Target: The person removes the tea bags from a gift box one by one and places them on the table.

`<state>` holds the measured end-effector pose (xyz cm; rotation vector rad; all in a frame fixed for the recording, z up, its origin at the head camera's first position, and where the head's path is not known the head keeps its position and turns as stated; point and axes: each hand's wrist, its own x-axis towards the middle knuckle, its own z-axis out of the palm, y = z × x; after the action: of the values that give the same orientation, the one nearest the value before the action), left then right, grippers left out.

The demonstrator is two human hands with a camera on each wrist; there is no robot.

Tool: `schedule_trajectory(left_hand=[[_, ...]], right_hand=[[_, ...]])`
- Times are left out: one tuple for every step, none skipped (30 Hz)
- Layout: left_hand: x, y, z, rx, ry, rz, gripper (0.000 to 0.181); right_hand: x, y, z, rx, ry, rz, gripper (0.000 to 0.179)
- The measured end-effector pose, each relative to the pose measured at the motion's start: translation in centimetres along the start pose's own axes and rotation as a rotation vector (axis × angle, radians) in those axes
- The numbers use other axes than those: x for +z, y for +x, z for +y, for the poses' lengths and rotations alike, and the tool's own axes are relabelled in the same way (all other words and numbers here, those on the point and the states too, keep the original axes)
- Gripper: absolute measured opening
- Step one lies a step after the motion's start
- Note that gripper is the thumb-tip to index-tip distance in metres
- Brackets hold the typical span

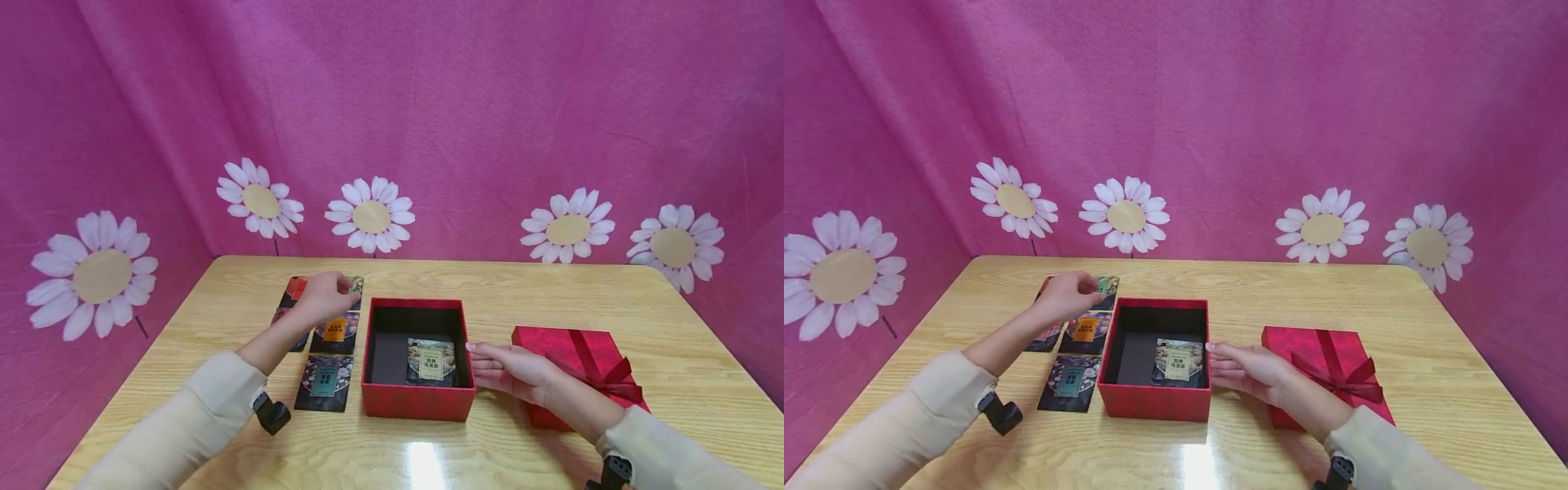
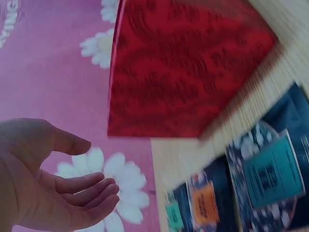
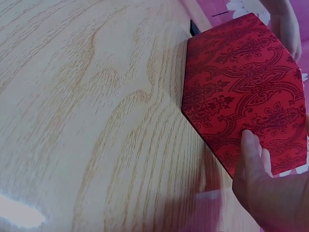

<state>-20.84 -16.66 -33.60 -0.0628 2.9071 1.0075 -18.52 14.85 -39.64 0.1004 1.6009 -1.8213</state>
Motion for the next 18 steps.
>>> schedule_trajectory(left_hand=[[0.2, -0.1, 0.4, 0.009, -0.006, -0.003, 0.040], [0.4, -0.1, 0.8, 0.021, -0.007, -0.005, 0.040], [0.5, -0.2, 1.3, 0.034, -0.009, -0.007, 0.040], [0.7, -0.3, 1.7, 0.046, -0.010, -0.011, 0.040], [0.8, -0.4, 2.1, 0.056, -0.010, -0.015, 0.040], [1.0, -0.5, 2.5, 0.061, -0.015, -0.022, 0.039], [1.1, -0.6, 2.8, 0.071, -0.020, -0.029, 0.039], [1.2, -0.7, 3.2, 0.082, -0.021, -0.033, 0.039], [1.3, -0.8, 3.5, 0.092, -0.016, -0.038, 0.038], [1.4, -0.9, 3.9, 0.097, -0.013, -0.046, 0.038], [1.5, -0.9, 4.2, 0.105, -0.011, -0.056, 0.038], [1.6, -1.0, 4.5, 0.116, -0.007, -0.067, 0.038], [1.7, -1.0, 4.9, 0.123, -0.002, -0.074, 0.037], [1.8, -1.0, 5.2, 0.131, 0.007, -0.085, 0.036], [1.9, -1.0, 5.5, 0.135, 0.010, -0.101, 0.036], [2.1, -0.9, 5.7, 0.136, 0.009, -0.119, 0.035], [2.2, -0.9, 6.0, 0.137, 0.008, -0.134, 0.034], [2.4, -0.8, 6.2, 0.134, 0.011, -0.150, 0.033]], right_hand=[[0.0, 0.0, 0.0, 0.000, 0.000, 0.001, 0.070], [0.0, 0.0, 0.0, 0.000, 0.000, 0.000, 0.070], [0.0, 0.0, 0.0, -0.001, 0.001, -0.001, 0.070], [0.0, 0.0, 0.0, -0.001, 0.001, -0.002, 0.070], [0.0, 0.0, 0.0, 0.003, 0.002, 0.001, 0.071], [0.0, 0.0, -0.1, 0.006, 0.000, 0.002, 0.071], [0.0, 0.0, -0.1, 0.011, 0.000, 0.010, 0.071], [0.0, 0.0, -0.1, 0.017, 0.000, 0.016, 0.071], [0.1, 0.0, -0.1, 0.022, -0.001, 0.022, 0.072], [0.1, 0.0, -0.1, 0.028, -0.002, 0.029, 0.072], [0.1, 0.1, -0.1, 0.032, -0.002, 0.037, 0.072], [0.1, 0.1, -0.1, 0.033, -0.001, 0.039, 0.072], [0.1, 0.1, -0.1, 0.035, 0.001, 0.044, 0.071], [0.1, 0.1, -0.1, 0.031, 0.001, 0.037, 0.071], [0.0, 0.1, -0.1, 0.027, 0.000, 0.030, 0.071], [0.0, 0.1, -0.1, 0.023, 0.002, 0.023, 0.070], [0.0, 0.1, -0.1, 0.021, 0.004, 0.020, 0.070], [-0.1, 0.1, -0.1, 0.019, 0.004, 0.017, 0.070]])
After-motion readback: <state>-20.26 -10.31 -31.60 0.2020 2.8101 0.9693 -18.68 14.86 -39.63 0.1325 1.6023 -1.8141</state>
